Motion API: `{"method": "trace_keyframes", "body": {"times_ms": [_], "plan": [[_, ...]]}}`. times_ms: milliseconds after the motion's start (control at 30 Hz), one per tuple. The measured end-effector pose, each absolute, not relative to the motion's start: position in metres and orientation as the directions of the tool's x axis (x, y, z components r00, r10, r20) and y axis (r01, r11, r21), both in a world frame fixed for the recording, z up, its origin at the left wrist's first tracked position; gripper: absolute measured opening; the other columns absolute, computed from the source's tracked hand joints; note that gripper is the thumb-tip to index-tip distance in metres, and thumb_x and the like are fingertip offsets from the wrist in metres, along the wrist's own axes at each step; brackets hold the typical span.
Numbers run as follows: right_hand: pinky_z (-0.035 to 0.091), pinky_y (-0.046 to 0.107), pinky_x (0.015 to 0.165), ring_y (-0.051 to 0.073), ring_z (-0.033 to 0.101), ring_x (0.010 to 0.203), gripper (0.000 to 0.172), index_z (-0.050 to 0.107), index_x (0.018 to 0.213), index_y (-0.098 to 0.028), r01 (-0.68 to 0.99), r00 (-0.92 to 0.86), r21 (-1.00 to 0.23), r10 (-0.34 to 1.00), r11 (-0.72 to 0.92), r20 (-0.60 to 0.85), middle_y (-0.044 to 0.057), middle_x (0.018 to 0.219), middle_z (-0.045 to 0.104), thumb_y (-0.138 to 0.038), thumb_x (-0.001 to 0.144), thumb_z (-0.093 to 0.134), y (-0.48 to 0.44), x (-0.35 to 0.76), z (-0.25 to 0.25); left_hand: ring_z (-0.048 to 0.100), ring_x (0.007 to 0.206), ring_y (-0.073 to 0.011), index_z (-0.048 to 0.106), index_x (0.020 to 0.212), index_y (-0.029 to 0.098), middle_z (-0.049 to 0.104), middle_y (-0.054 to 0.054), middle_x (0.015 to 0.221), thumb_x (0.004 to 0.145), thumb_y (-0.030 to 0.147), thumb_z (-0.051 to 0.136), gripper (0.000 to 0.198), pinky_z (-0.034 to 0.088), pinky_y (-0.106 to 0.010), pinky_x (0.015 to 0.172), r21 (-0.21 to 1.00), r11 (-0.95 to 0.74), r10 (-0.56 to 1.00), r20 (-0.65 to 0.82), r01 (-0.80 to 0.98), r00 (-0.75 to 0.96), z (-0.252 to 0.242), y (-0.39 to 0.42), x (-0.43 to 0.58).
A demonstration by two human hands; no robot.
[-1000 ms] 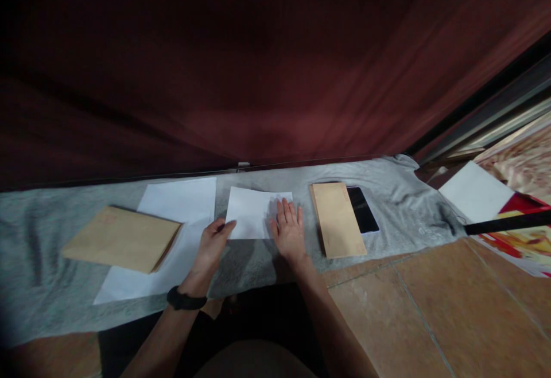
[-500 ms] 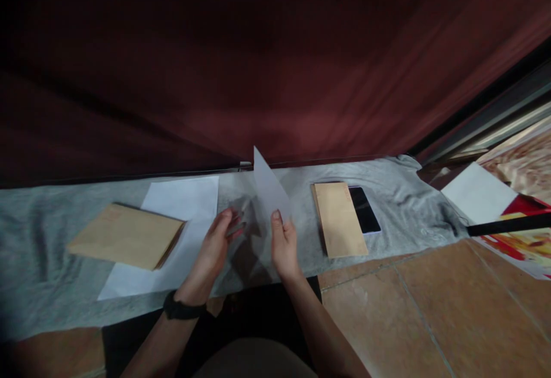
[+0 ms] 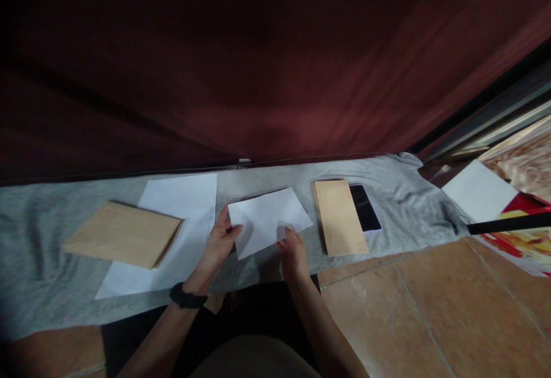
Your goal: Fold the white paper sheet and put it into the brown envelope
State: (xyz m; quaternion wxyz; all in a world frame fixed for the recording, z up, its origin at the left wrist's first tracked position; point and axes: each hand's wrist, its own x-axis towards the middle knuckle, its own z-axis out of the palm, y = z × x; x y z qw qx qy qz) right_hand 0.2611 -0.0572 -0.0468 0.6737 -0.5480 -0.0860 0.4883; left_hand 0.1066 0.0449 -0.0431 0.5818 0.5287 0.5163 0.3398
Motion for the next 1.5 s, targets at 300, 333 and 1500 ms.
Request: {"method": "trace_keyframes", "body": {"times_ms": [300, 333, 1500], "plan": [[0.059, 0.043, 0.084, 0.026, 0.075, 0.088, 0.046, 0.075, 0.101, -0.017, -0.470, 0.119, -0.775, 0.839, -0.423, -0.530, 0.012, 0.100, 0.078, -0.059, 0.084, 0.067, -0.104, 0.252, -0.027, 0.073, 0.096, -0.0293, 0.027, 0.159, 0.015, 0.075, -0.014, 0.111, 0.088, 0.019, 0.054, 0.076, 0.055, -0.039, 0.084, 0.646, -0.154, 0.947, -0.119, 0.747, 0.298, -0.052, 0.065, 0.090], [0.058, 0.043, 0.087, 0.026, 0.074, 0.091, 0.043, 0.076, 0.103, -0.019, -0.352, 0.179, -0.854, 0.868, -0.382, -0.462, 0.011, 0.102, 0.078, -0.058, 0.088, 0.063, -0.101, 0.252, -0.024, 0.073, 0.094, -0.0297, 0.026, 0.159, 0.015, 0.076, -0.013, 0.108, 0.089, 0.020, 0.054, 0.076, 0.056, -0.039, 0.083, 0.612, -0.167, 0.945, -0.124, 0.773, 0.302, -0.051, 0.065, 0.089], [0.023, 0.050, 0.123, 0.029, 0.030, 0.152, 0.055, 0.035, 0.157, -0.017, 0.957, 0.210, -0.245, 0.955, -0.156, 0.212, 0.013, 0.163, 0.034, -0.035, 0.106, 0.040, -0.024, 0.283, -0.079, 0.021, 0.155, -0.0294, 0.029, 0.156, 0.003, 0.029, -0.020, 0.164, 0.103, 0.043, 0.034, 0.067, 0.022, -0.050, 0.125, 0.295, -0.543, 0.839, 0.150, 0.786, 0.523, -0.065, 0.028, 0.137]]}}
